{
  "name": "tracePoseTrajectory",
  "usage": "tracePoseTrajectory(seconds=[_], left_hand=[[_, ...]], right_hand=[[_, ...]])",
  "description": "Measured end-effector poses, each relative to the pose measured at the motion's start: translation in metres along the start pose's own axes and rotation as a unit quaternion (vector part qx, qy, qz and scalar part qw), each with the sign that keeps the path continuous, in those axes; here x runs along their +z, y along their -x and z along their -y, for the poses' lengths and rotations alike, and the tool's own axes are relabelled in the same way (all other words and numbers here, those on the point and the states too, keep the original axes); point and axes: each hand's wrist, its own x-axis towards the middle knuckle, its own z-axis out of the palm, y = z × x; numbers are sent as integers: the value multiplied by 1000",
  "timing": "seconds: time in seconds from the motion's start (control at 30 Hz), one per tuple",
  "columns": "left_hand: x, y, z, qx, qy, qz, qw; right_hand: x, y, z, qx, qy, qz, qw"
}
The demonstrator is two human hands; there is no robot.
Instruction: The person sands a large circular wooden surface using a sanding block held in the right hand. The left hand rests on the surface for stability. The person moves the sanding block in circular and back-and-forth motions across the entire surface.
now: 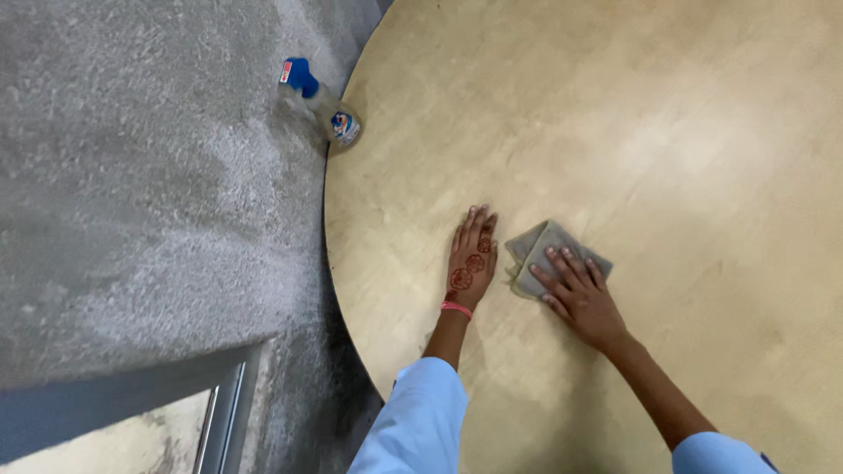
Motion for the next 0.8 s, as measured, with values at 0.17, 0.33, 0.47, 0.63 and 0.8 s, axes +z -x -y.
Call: tracePoseTrajectory(seconds=[0.17,0.33,0.47,0.63,0.8], left_hand=[[8,-10,3,-24,-43,2,999],[10,-12,2,-45,-71,39,996],[6,-16,2,-57,-63,55,995],[10,-15,4,-70,-52,66,994],[9,-11,4,-39,-64,15,997]], right_hand=[[-18,-93,-93,83,-3,-75,994],[-7,-208,-147,132,7,-130,983],[22,-310,-109,78,21,-104,991],[49,-326,25,-116,54,-55,990],[14,-292,10,-138,28,53,989]])
